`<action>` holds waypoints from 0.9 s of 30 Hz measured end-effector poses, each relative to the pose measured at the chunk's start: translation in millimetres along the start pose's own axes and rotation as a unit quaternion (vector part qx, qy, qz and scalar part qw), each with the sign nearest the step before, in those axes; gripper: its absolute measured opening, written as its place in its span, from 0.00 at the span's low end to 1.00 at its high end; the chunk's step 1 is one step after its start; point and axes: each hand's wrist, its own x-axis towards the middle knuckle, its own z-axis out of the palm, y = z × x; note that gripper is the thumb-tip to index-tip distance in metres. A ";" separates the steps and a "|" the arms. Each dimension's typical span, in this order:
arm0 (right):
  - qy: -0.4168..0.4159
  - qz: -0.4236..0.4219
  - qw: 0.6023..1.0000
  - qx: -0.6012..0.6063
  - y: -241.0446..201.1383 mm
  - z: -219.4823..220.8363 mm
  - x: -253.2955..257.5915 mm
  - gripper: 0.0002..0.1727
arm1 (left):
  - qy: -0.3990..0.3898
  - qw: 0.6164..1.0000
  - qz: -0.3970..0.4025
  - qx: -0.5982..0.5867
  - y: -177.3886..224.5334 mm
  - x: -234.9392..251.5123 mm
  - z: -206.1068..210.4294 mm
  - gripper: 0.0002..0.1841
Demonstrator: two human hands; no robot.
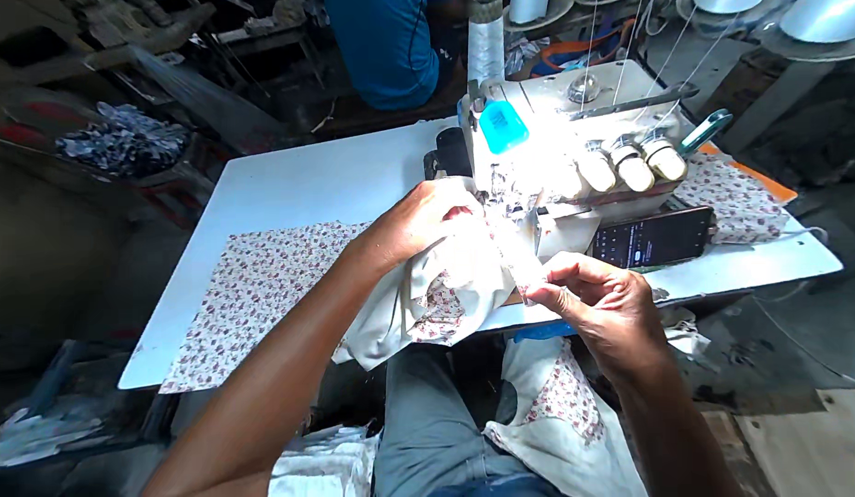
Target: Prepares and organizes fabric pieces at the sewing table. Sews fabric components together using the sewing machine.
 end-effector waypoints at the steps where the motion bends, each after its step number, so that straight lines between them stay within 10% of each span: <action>1: 0.004 -0.003 1.000 -0.001 0.5 0.2 0.1 0.04 | -0.004 1.000 0.009 0.024 1.6 -0.9 -0.8 0.07; 8: 0.028 -0.009 1.000 0.002 3.7 -1.2 0.9 0.05 | -0.025 0.978 0.017 0.206 42.3 -29.8 -14.2 0.13; 15: 0.037 -0.001 0.999 0.020 -13.2 13.5 11.1 0.07 | -0.180 0.975 0.079 0.101 158.6 -68.1 -16.1 0.18; 21: -0.196 -0.066 0.971 -0.118 0.8 11.6 3.6 0.11 | -0.136 0.980 0.023 0.141 108.1 -64.9 -38.6 0.13; 27: -0.218 -0.114 0.957 -0.156 1.8 -0.4 5.6 0.10 | -0.161 0.980 0.053 0.104 79.7 -50.3 -42.2 0.09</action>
